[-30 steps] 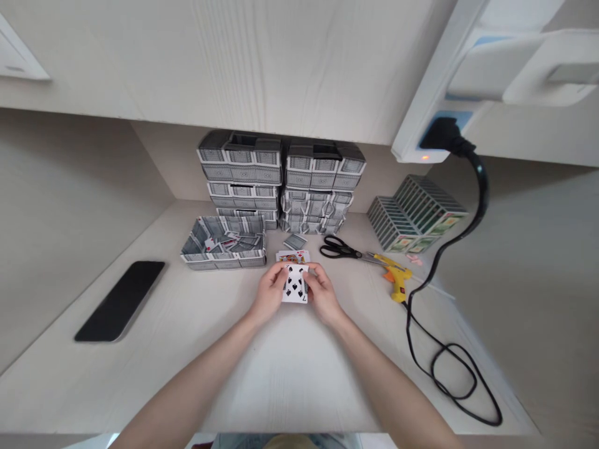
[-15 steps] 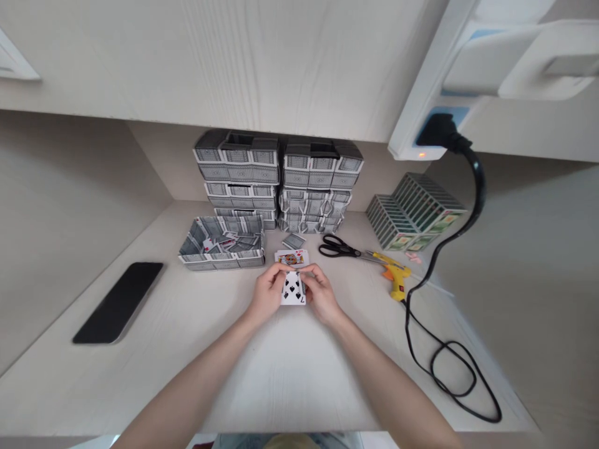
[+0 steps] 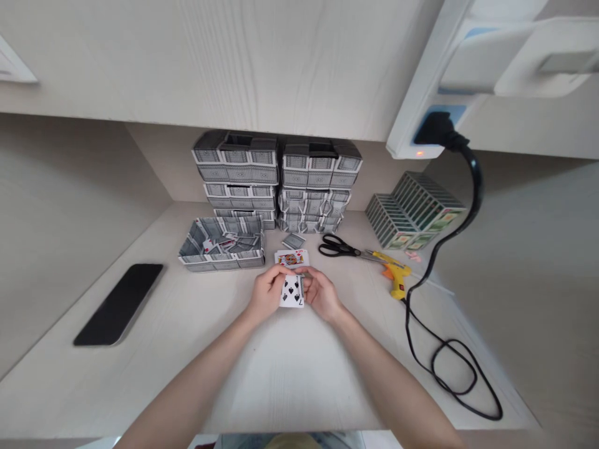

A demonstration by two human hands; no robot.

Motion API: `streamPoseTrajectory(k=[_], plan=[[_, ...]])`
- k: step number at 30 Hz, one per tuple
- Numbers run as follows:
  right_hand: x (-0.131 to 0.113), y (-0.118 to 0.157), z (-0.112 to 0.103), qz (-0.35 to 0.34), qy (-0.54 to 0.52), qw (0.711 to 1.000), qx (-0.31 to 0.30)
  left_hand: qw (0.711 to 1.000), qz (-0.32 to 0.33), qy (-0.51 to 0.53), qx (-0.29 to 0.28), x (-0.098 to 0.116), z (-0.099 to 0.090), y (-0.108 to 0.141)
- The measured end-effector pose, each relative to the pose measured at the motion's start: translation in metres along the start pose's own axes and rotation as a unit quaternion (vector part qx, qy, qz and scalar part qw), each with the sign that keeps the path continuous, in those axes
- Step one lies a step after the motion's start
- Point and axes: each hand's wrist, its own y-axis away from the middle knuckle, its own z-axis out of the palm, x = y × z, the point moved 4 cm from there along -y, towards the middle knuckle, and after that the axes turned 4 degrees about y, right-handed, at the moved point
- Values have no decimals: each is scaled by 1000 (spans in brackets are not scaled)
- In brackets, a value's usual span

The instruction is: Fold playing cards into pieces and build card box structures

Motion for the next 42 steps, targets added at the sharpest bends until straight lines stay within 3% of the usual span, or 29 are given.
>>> streamPoseTrajectory(k=[3,9,14,21,27,32,42], plan=[[3,0,0,21,22,1000,2,1000,11,-3,-24,1,3,1],[-1,4,4,12,98,993,-64,998,8,7,-63,4,6,3],[-7,2,-1,-33,131,989,-62,999,1,33,-38,2,1,-5],[-4,0,-6,-18,142,988,-51,1000,-30,8,4,-6,-8,-14],[0,-1,-2,-24,158,985,-60,999,-32,41,11,-5,-2,-9],[3,-1,1,-39,208,976,-45,999,9,-7,49,-9,4,-6],[1,0,3,-70,223,971,-39,995,-42,74,48,-8,5,-5]])
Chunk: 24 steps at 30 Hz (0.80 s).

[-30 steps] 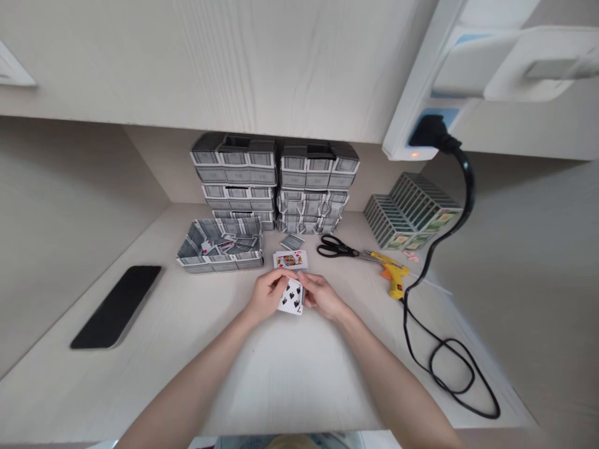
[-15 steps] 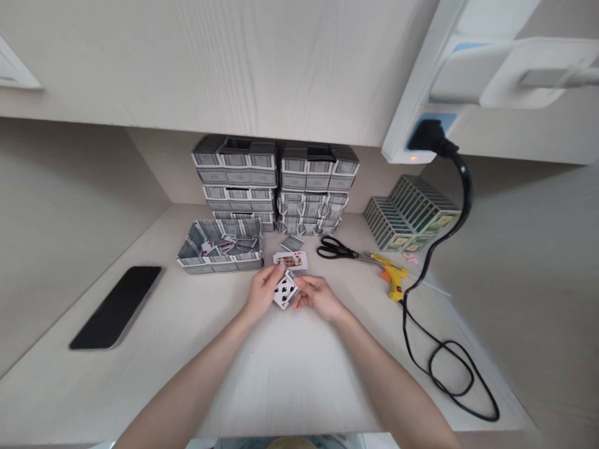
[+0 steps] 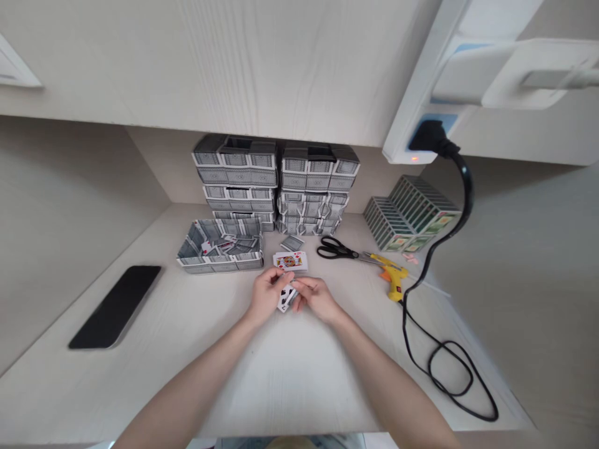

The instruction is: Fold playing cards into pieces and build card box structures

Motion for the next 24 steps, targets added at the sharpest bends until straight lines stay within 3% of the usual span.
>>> streamPoseTrajectory(k=[10,13,18,24], plan=[[2,2,3,5,-29,999,-40,990,-98,104,6,-5,0,2],[2,2,4,16,-53,997,-57,992,-94,88,5,-5,0,1],[1,2,2,16,-24,1000,-5,992,60,-113,13,7,-4,0],[4,1,-1,-1,45,998,44,920,228,-318,3,22,0,9]])
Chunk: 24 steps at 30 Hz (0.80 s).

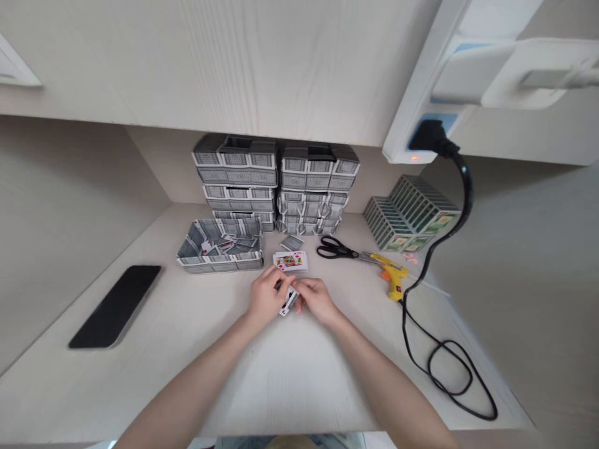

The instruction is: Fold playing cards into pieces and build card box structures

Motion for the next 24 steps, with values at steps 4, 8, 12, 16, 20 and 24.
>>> streamPoseTrajectory(k=[4,8,12,16,20,24], plan=[[-2,0,2,4,8,1000,-7,996,63,-68,-12,5,-1,3],[-6,1,4,-7,-45,999,-10,988,117,-96,-14,7,-1,6],[-2,1,2,-8,-70,998,0,986,151,-68,-21,12,-1,10],[-1,1,0,-3,-63,998,2,993,117,3,-5,12,-3,10],[-9,2,-1,-3,-84,996,-12,998,31,43,39,6,-4,6],[-12,2,-2,-1,-93,996,-16,997,-5,50,51,2,-2,4]])
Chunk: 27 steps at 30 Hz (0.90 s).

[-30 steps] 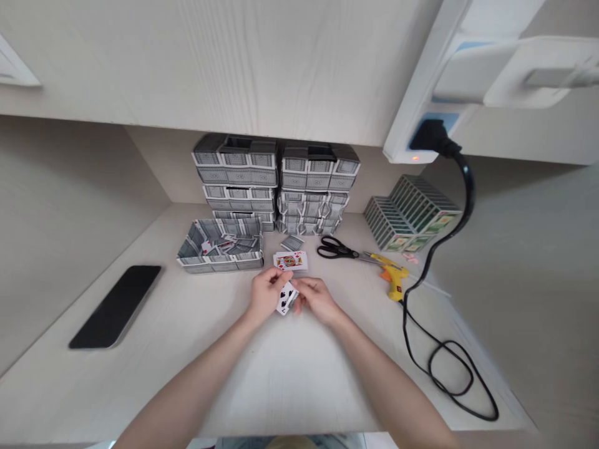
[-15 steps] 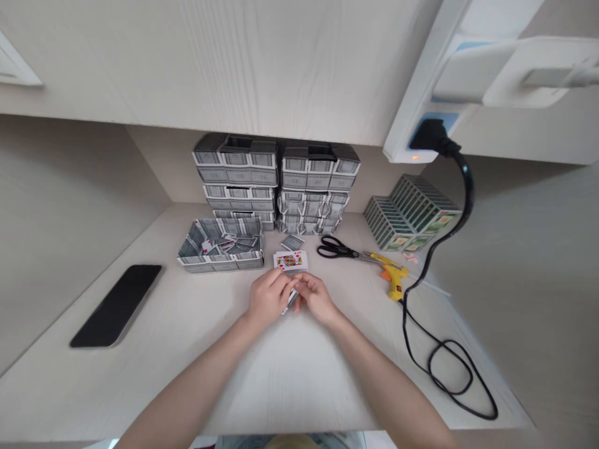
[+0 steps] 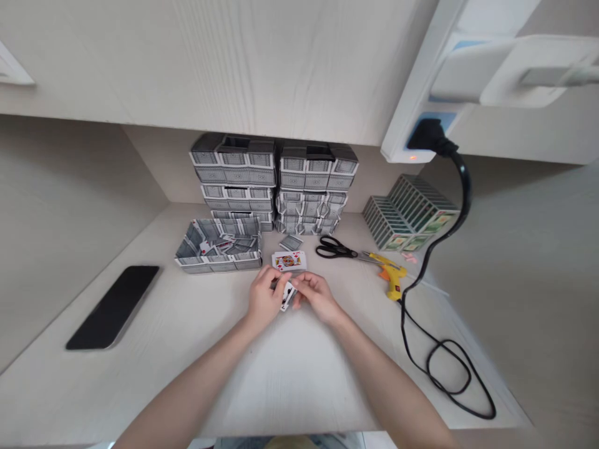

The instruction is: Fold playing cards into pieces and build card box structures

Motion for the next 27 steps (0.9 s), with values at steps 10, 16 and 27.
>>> streamPoseTrajectory(k=[10,16,27], plan=[[4,-1,-2,0,-15,999,28,999,12,19,-27,1,1,2],[0,-3,-3,10,-33,999,27,986,-118,120,11,-10,5,2],[3,4,-13,-113,145,975,122,995,42,-44,-75,2,-1,-4]])
